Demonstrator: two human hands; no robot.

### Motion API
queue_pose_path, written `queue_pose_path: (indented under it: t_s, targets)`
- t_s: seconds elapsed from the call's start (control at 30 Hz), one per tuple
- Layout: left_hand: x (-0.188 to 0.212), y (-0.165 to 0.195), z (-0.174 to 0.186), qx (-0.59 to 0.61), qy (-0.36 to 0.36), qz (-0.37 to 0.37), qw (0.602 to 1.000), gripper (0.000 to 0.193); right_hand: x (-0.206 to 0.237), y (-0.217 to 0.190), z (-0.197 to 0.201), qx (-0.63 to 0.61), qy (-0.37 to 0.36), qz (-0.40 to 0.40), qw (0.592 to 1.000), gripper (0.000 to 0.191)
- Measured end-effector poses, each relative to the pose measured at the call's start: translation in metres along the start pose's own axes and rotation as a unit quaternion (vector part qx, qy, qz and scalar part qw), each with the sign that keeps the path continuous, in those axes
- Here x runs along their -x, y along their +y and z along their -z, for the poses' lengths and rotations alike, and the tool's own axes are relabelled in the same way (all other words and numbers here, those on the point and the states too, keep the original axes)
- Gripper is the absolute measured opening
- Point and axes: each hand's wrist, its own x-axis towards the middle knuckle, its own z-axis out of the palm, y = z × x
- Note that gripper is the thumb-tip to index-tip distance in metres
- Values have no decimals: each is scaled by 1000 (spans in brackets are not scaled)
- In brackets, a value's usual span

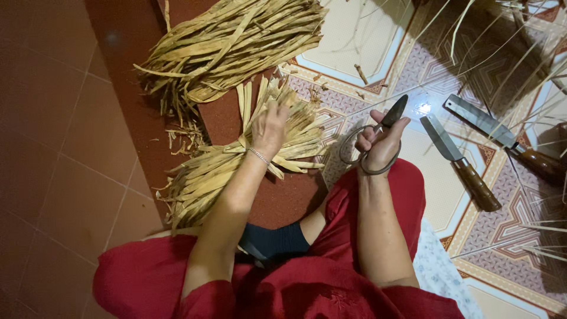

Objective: The person sits on the floor and uses shears to trim dried plant strips into shorter pieces. They then trim the edges of a woven mat and insert a strip into the mat's weave.

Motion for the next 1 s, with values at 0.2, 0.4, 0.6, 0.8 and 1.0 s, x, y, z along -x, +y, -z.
queue_pose_path:
  t_s: [0.2,0.4,0.6,0.8,1.0]
  targets:
    - [9,10,12,152,-45,78,984,12,5,-1,-13,35,-14,5,999,81]
    - [17,31,12,52,25,-23,998,18,20,-2,-29,152,-19,15,988,81]
    - [1,27,8,110,-11,106,988,13,26,0,-39,221,-42,22,974,77]
    - [5,8,22,479,-106,291,821,17,29,30,-35,330,-140,26,933,57]
    - [7,-5,25,601,-132,321,720,19,44,56,-44,519,-234,-11,822,35]
